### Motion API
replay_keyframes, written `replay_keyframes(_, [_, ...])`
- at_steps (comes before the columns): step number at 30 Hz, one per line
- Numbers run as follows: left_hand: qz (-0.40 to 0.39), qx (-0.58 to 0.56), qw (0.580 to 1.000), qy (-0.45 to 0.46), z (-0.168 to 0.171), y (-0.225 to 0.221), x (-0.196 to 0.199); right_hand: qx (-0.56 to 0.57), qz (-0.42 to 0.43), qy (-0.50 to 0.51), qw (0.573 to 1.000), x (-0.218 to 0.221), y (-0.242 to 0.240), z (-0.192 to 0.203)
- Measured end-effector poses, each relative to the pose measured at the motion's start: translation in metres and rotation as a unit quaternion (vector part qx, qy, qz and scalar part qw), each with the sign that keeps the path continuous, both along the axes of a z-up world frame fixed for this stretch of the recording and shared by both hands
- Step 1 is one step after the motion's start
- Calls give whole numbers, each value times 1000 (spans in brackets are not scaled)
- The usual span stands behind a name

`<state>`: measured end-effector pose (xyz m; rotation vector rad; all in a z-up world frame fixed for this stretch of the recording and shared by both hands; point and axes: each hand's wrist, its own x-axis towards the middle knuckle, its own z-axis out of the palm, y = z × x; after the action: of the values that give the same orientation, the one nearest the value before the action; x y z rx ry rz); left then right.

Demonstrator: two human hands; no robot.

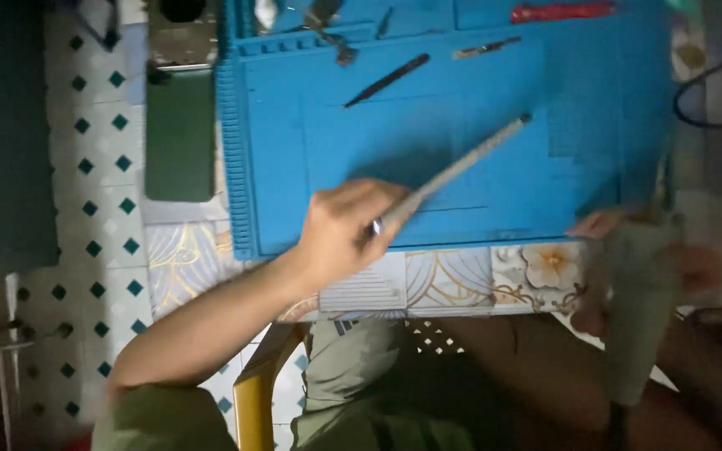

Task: Using a handheld rotary tool to grind or sand the metal frame of a mobile phone chassis on a repair bench.

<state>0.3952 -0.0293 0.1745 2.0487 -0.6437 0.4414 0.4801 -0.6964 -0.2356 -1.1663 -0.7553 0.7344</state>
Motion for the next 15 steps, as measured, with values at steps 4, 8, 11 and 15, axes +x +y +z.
replay_keyframes(4, [-20,99,995,-11,-18,-8,-5,-38,-77,-94,992,-26,126,139])
replay_keyframes(8, [-43,98,993,-38,-15,-16,-5,-122,-132,-271,946,-89,298,361])
replay_keyframes(11, [-53,116,991,-47,-10,-19,-9,-86,-191,-471,857,-88,340,377])
replay_keyframes(15, [-59,98,993,-28,-11,-17,-11,-139,-207,-338,908,-98,341,396])
